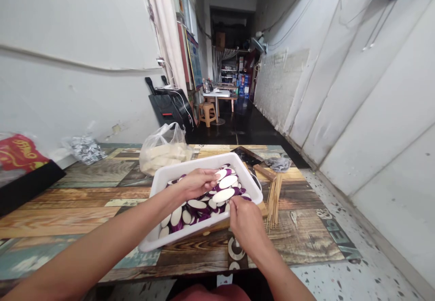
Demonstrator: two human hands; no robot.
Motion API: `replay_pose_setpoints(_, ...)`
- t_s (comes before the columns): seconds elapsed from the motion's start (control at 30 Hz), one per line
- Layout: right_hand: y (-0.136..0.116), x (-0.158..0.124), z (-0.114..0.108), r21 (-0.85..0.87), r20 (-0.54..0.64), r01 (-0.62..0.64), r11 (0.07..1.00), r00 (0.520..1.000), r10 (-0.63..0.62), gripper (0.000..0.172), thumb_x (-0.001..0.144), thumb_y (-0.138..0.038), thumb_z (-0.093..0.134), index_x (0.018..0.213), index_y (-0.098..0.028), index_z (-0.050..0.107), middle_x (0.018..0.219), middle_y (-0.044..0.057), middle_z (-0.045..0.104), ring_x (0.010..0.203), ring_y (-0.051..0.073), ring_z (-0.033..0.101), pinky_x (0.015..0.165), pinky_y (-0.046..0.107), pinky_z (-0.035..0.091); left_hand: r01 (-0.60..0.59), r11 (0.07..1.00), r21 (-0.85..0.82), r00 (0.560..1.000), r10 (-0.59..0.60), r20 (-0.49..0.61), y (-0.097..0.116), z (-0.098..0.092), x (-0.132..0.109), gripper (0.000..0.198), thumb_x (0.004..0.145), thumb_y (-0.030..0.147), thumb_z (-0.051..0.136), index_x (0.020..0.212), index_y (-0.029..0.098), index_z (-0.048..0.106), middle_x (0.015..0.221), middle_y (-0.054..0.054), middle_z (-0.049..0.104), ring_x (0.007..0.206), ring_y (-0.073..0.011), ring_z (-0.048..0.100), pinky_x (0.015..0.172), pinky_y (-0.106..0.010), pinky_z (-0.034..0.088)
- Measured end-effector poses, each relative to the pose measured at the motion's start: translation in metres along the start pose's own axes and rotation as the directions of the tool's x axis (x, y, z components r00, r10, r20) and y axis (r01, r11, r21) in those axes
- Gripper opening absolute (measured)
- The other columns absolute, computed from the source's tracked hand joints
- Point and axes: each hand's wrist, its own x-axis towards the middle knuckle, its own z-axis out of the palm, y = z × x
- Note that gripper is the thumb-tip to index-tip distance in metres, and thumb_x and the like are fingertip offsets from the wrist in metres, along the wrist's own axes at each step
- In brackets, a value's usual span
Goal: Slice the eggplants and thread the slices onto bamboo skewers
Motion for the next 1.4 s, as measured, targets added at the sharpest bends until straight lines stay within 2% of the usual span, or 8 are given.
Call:
replay_pose_setpoints(0.27, 0.026, 0.016, -0.004, 0.159, -0.135, -0.074, 0.984, 0.986, 0.096, 0.030, 0.085, -0.030, 0.039, 0.079, -0.017, 0.065, 0.063, 0.004, 0.064, 0.056, 0.017, 0.056, 0.052, 0.023, 0.038, -0.197, 0.960, 0.200, 0.977, 0.209, -0.045, -0.009, -0.012, 0.013, 0.024, 0.076, 0.027, 0.060, 0.095, 0.013, 0.062, 0.077, -0.007, 0.063, 0.051, -0.0078, 0.051, 0.045, -0.018, 0.039)
replay_pose_setpoints(0.43, 0.042, 0.011, -0.015, 0.299, -0.169, -0.146, 0.943, 0.964, 0.203, 0.030, 0.083, -0.033, 0.043, 0.083, -0.014, 0.067, 0.066, 0.005, 0.066, 0.059, 0.018, 0.057, 0.054, 0.024, 0.041, -0.286, 0.461, 0.840, 0.902, 0.427, 0.072, -0.023, -0.029, 0.025, 0.017, 0.066, 0.019, 0.065, 0.082, 0.020, 0.069, 0.083, -0.005, 0.067, 0.077, -0.0195, 0.059, 0.073, -0.027, 0.043)
replay_pose_setpoints(0.57, 0.043, 0.005, -0.018, 0.336, -0.173, -0.139, 0.931, 0.963, 0.206, 0.029, 0.082, -0.033, 0.045, 0.080, -0.014, 0.066, 0.066, 0.004, 0.066, 0.062, 0.018, 0.058, 0.057, 0.024, 0.042, -0.345, 0.148, 0.927, 0.883, 0.387, 0.267, -0.037, -0.027, 0.023, 0.019, 0.067, 0.020, 0.062, 0.085, 0.021, 0.070, 0.092, -0.008, 0.065, 0.092, -0.0259, 0.056, 0.084, -0.032, 0.038)
replay_pose_setpoints(0.67, 0.043, 0.002, -0.018, 0.348, -0.164, -0.143, 0.927, 0.964, 0.210, 0.029, 0.083, -0.034, 0.045, 0.081, -0.013, 0.066, 0.065, 0.004, 0.065, 0.060, 0.017, 0.057, 0.057, 0.024, 0.042, -0.402, 0.078, 0.912, 0.859, 0.377, 0.346, -0.044, -0.025, 0.025, 0.026, 0.067, 0.017, 0.062, 0.092, 0.020, 0.068, 0.095, -0.011, 0.062, 0.095, -0.0281, 0.054, 0.085, -0.035, 0.037)
replay_pose_setpoints(1.07, 0.046, -0.004, -0.014, 0.385, -0.116, -0.106, 0.917, 0.980, 0.162, 0.032, 0.085, -0.032, 0.043, 0.090, -0.013, 0.068, 0.068, 0.004, 0.066, 0.060, 0.017, 0.057, 0.054, 0.023, 0.041, -0.417, 0.230, 0.880, 0.873, 0.370, 0.317, -0.030, -0.014, 0.047, 0.023, 0.062, 0.007, 0.062, 0.044, 0.018, 0.055, 0.070, -0.008, 0.060, 0.091, -0.0252, 0.055, 0.079, -0.028, 0.038)
replay_pose_setpoints(1.2, 0.045, -0.006, -0.018, 0.375, -0.121, -0.121, 0.919, 0.977, 0.178, 0.031, 0.084, -0.033, 0.044, 0.089, -0.013, 0.068, 0.067, 0.004, 0.066, 0.060, 0.017, 0.057, 0.054, 0.023, 0.041, -0.346, 0.621, 0.704, 0.926, 0.346, 0.151, -0.008, -0.012, 0.045, 0.005, 0.070, 0.020, 0.063, 0.071, 0.019, 0.067, 0.073, -0.004, 0.066, 0.077, -0.0186, 0.061, 0.071, -0.026, 0.045)
replay_pose_setpoints(1.27, 0.043, -0.007, -0.019, 0.379, -0.113, -0.122, 0.917, 0.978, 0.177, 0.031, 0.084, -0.033, 0.044, 0.087, -0.014, 0.068, 0.066, 0.004, 0.065, 0.060, 0.017, 0.057, 0.054, 0.023, 0.041, -0.275, 0.827, 0.490, 0.956, 0.291, 0.046, 0.001, -0.013, 0.042, 0.019, 0.071, 0.019, 0.064, 0.090, 0.016, 0.066, 0.077, -0.006, 0.067, 0.069, -0.0167, 0.063, 0.066, -0.027, 0.049)
replay_pose_setpoints(1.4, 0.037, -0.010, -0.020, 0.392, -0.074, -0.106, 0.914, 0.986, 0.147, 0.030, 0.085, -0.032, 0.043, 0.087, -0.015, 0.067, 0.068, 0.003, 0.065, 0.064, 0.018, 0.058, 0.057, 0.023, 0.041, -0.171, 0.972, 0.159, 0.984, 0.178, -0.026, 0.005, -0.018, 0.039, 0.027, 0.067, 0.006, 0.066, 0.094, 0.009, 0.063, 0.081, -0.011, 0.068, 0.070, -0.0158, 0.065, 0.062, -0.022, 0.051)
